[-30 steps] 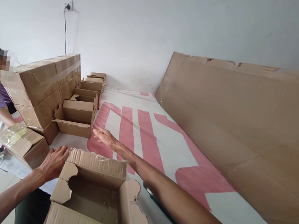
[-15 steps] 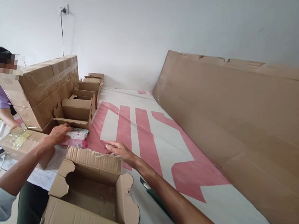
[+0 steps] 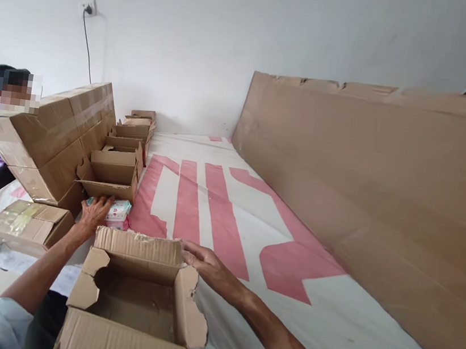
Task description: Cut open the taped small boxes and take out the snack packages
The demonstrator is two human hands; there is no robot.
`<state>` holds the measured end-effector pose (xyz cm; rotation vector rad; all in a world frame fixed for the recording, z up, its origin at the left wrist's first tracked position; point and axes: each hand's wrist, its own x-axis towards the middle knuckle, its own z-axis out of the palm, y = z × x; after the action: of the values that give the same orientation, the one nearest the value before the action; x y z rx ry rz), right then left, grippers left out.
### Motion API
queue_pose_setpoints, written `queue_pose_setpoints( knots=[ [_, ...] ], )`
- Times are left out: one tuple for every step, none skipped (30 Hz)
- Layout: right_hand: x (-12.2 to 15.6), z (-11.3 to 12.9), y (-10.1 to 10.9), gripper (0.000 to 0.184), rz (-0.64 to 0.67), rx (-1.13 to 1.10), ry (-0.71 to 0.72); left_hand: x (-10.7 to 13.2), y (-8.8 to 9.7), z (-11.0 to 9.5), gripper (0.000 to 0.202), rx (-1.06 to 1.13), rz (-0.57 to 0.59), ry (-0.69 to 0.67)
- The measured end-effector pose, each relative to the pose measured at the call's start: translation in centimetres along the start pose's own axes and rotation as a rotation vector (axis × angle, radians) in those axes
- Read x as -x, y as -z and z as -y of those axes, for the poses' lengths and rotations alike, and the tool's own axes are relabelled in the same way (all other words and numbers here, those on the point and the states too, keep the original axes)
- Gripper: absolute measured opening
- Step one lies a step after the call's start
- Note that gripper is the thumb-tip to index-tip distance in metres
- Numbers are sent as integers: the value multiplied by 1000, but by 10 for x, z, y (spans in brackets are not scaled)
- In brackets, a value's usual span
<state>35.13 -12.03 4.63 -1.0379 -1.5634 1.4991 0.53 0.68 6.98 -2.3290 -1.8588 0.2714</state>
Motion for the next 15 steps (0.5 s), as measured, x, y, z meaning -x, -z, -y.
queue_pose_setpoints(
  knots=[
    [4, 3, -3, 67, 9, -16, 8, 2, 0, -2, 78, 2, -8, -9],
    [7, 6, -5, 66, 14, -30, 9, 4, 0, -3, 74, 0, -17, -15],
    [10, 6, -6, 65, 15, -41, 2, 7, 1, -4, 70, -2, -27, -15],
    [12, 5, -7, 65, 12, -48, -10, 9, 2, -3, 67, 5, -30, -9],
    [14, 3, -7, 66, 6, -54, -24, 10, 4, -1, 64, 21, -23, -4],
    [15, -1, -7, 66, -4, -60, -39, 10, 8, 3, 63, 45, -3, -1],
    [15, -5, -7, 68, -17, -67, -55, 8, 12, 8, 63, 75, 28, -4],
    [15, -10, -6, 70, -29, -72, -69, 4, 17, 14, 64, 106, 72, -16],
    [14, -15, -5, 72, -40, -77, -77, -1, 22, 21, 66, 137, 116, -28],
    [12, -18, -5, 73, -47, -81, -78, -6, 27, 28, 68, 161, 146, -34],
    [10, -21, -4, 74, -50, -85, -71, -12, 31, 33, 68, 186, 160, -25],
    [8, -24, -4, 74, -48, -87, -60, -16, 34, 37, 64, 207, 146, 4],
    [5, -25, -4, 74, -46, -90, -46, -18, 36, 38, 58, 222, 125, 30],
    [4, -26, -4, 74, -50, -92, -35, -18, 36, 38, 51, 234, 95, 49],
    [2, -28, -5, 74, -53, -91, -33, -16, 34, 35, 47, 242, 66, 50]
  ],
)
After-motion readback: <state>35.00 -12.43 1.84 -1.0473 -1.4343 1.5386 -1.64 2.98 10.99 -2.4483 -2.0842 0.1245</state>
